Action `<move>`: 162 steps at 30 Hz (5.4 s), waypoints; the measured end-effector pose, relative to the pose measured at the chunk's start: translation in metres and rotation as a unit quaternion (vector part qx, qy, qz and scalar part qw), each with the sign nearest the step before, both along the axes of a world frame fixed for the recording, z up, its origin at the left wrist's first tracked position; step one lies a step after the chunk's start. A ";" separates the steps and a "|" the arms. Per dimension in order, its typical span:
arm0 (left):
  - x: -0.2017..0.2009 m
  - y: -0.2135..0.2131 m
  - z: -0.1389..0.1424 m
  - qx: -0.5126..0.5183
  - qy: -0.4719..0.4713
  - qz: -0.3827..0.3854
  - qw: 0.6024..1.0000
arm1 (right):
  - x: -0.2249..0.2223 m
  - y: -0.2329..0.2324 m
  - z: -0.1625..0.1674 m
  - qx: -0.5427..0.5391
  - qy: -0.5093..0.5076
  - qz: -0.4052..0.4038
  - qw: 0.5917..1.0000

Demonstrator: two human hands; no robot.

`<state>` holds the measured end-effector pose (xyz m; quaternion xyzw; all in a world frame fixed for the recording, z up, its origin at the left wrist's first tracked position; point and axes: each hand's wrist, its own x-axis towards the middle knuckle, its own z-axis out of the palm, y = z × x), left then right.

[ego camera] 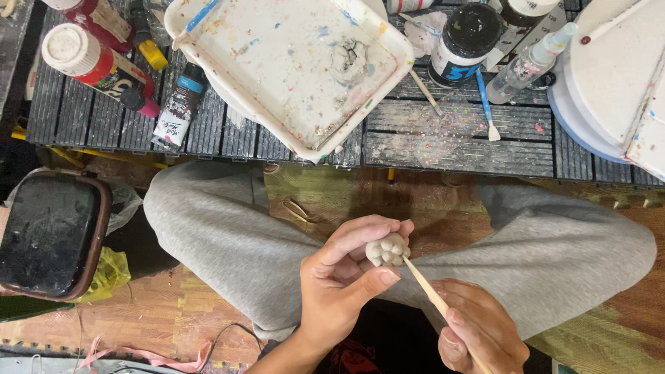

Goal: The person shapes a small piece of clay into a textured form using a wooden stick and their fingers. They repeatedly add small bits of clay and refine the surface details, placing the object on a tray periodically.

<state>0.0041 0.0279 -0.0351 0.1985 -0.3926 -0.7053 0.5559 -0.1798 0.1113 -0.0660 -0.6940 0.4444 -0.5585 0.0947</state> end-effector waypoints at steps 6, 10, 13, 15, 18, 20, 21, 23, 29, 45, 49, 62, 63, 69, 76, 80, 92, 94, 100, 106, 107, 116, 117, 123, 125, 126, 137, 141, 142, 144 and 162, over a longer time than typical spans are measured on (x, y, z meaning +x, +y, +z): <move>0.005 0.001 0.001 -0.005 -0.023 0.004 1.000 | -0.013 0.001 0.002 0.002 0.020 0.036 0.999; 0.005 0.002 0.001 -0.006 -0.018 0.003 1.000 | -0.010 0.004 0.002 -0.006 0.059 0.010 0.998; 0.004 0.001 0.001 -0.007 -0.010 0.004 1.000 | 0.006 0.001 0.012 0.021 0.065 -0.008 0.998; 0.004 0.001 0.001 -0.011 0.019 -0.013 1.000 | 0.011 -0.001 0.023 0.026 0.033 0.009 0.999; 0.007 0.001 0.005 0.002 0.023 -0.052 0.998 | -0.011 0.003 0.035 0.138 -0.090 0.049 0.985; 0.009 -0.001 0.008 0.056 0.026 -0.084 0.995 | -0.037 0.001 0.033 0.176 -0.245 0.136 0.944; 0.009 -0.002 0.010 0.105 0.036 -0.103 0.988 | -0.049 -0.008 0.025 0.097 -0.337 0.212 0.912; 0.009 -0.006 0.013 0.171 0.050 -0.137 0.974 | -0.067 -0.021 0.003 0.071 -0.326 0.149 0.931; 0.018 -0.008 0.025 0.113 -0.057 -0.155 0.980 | -0.086 -0.024 -0.024 0.084 -0.310 0.200 0.926; 0.018 0.001 0.035 0.012 -0.095 -0.113 0.989 | -0.055 -0.024 -0.014 0.083 -0.334 0.232 0.910; 0.020 0.002 0.033 0.014 -0.084 -0.132 0.988 | -0.052 -0.027 -0.013 0.081 -0.354 0.234 0.902; 0.023 0.001 0.023 0.098 -0.001 -0.198 0.975 | -0.052 -0.024 -0.016 0.044 -0.363 0.214 0.906; 0.024 0.001 0.023 0.099 0.015 -0.203 0.974 | -0.053 -0.026 -0.018 0.025 -0.363 0.212 0.907; 0.023 -0.001 0.025 0.108 0.018 -0.207 0.972 | -0.052 -0.015 -0.020 0.044 -0.352 0.229 0.906; 0.026 0.000 0.022 0.090 0.007 -0.201 0.975 | -0.049 -0.010 -0.017 0.084 -0.377 0.257 0.886; 0.027 0.000 0.021 0.087 0.013 -0.205 0.975 | -0.046 -0.001 -0.014 0.083 -0.378 0.224 0.895; 0.028 0.000 0.024 0.075 -0.004 -0.211 0.975 | -0.036 -0.008 -0.001 -0.001 -0.237 0.137 0.962; 0.029 0.001 0.024 0.067 -0.011 -0.210 0.975 | -0.036 -0.006 0.004 0.003 -0.223 0.128 0.966; 0.027 0.003 0.019 0.094 0.016 -0.229 0.969 | -0.044 -0.003 0.004 0.036 -0.211 0.161 0.964; 0.024 0.005 0.014 0.116 0.091 -0.236 0.961 | -0.049 0.010 -0.001 0.052 -0.282 0.180 0.941; 0.025 0.005 0.013 0.108 0.090 -0.232 0.963 | -0.048 0.012 -0.001 0.048 -0.269 0.182 0.945; 0.023 0.009 0.008 0.084 0.100 -0.211 0.969 | -0.023 0.004 0.016 0.035 -0.217 0.113 0.969; 0.023 0.009 0.007 0.087 0.097 -0.212 0.968 | -0.023 0.004 0.019 0.045 -0.206 0.116 0.971; 0.019 0.012 0.001 0.158 0.122 -0.213 0.956 | -0.021 0.022 0.008 -0.027 0.018 0.016 0.999; 0.016 0.015 0.001 0.182 0.152 -0.212 0.948 | -0.022 0.029 -0.003 -0.013 -0.052 0.030 0.998; 0.014 0.016 0.000 0.186 0.168 -0.211 0.945 | -0.024 0.032 -0.009 -0.008 -0.086 0.036 0.996; -0.001 0.022 -0.005 0.189 0.251 -0.179 0.932 | -0.002 0.021 0.010 0.007 -0.025 0.031 0.999; -0.005 0.026 -0.007 0.190 0.257 -0.164 0.933 | 0.006 0.017 0.001 -0.055 -0.082 0.010 0.995; -0.005 0.027 -0.007 0.191 0.257 -0.159 0.934 | 0.006 0.016 -0.005 -0.058 -0.073 0.014 0.996; -0.007 0.029 -0.008 0.197 0.259 -0.148 0.934 | 0.006 0.015 -0.014 -0.063 -0.055 0.021 0.996; -0.008 0.036 -0.012 0.196 0.264 -0.112 0.938 | 0.004 0.018 -0.016 -0.004 -0.027 0.050 0.998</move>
